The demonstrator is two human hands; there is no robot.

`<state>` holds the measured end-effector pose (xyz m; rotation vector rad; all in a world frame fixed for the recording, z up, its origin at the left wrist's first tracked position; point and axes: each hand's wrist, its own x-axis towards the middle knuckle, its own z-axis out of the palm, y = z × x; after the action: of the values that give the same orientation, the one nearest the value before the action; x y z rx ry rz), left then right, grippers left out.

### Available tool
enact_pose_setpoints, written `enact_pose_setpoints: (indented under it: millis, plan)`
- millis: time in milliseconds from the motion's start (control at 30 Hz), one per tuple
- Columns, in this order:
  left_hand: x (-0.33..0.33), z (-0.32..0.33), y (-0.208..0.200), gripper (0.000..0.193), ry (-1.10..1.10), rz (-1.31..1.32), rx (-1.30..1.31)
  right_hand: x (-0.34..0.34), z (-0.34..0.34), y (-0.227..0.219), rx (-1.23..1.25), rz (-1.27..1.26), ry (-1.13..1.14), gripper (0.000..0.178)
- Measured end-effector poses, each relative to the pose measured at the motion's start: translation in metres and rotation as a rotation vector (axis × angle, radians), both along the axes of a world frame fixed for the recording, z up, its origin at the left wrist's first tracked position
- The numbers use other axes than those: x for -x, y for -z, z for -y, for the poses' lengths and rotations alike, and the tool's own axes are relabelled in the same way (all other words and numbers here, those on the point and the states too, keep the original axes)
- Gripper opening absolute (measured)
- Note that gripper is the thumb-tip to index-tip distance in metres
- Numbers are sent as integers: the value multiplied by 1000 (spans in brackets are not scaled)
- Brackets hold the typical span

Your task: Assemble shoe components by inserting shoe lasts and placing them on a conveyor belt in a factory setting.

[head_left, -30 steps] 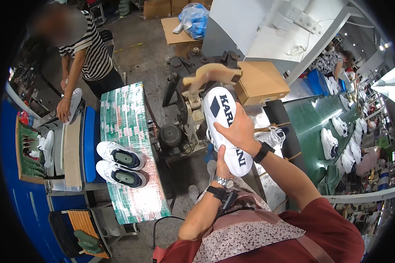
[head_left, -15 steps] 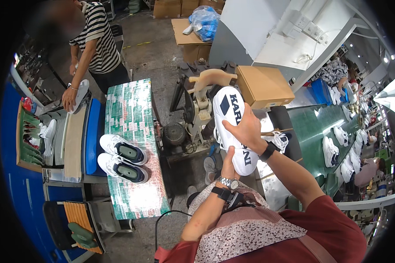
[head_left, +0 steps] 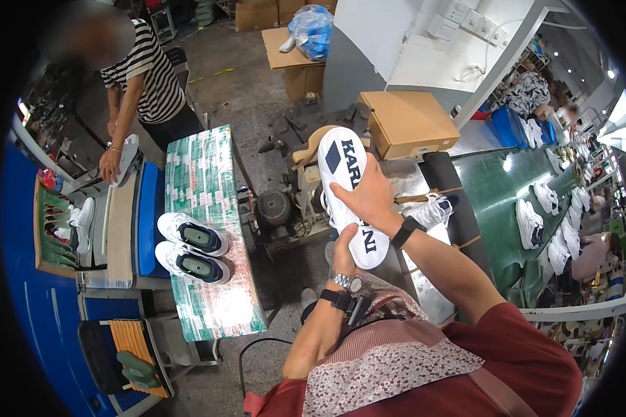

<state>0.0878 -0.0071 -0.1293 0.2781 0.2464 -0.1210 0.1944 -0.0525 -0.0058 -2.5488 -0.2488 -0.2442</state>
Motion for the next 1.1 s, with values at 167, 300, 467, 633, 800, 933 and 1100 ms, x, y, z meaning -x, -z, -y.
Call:
enact_pose_setpoints:
  millis: [167, 300, 467, 633, 800, 933, 1100]
  plan:
    - [1, -1, 7, 56, -1, -8, -2, 3, 3, 5, -20, 25, 5, 92]
    - [3, -2, 5, 56, 5, 7, -40, 4, 5, 7, -34, -1, 3, 93]
    - [7, -3, 1, 53, 5, -8, -56, 8, 3, 2, -67, 1, 12, 94]
    - [7, -11, 3, 54, 47, -14, -86, 5, -1, 5, 5, 3, 56, 98]
    - [4, -12, 1, 57, 58, 72, -99, 5, -3, 16, 36, 65, 55, 96]
    - [-2, -17, 0, 54, 60, 4, -251, -20, -1, -18, -47, -43, -126, 76]
    - [-3, -22, -4, 49, 63, 26, -85, -146, -22, -89, 4, -902, -205, 74]
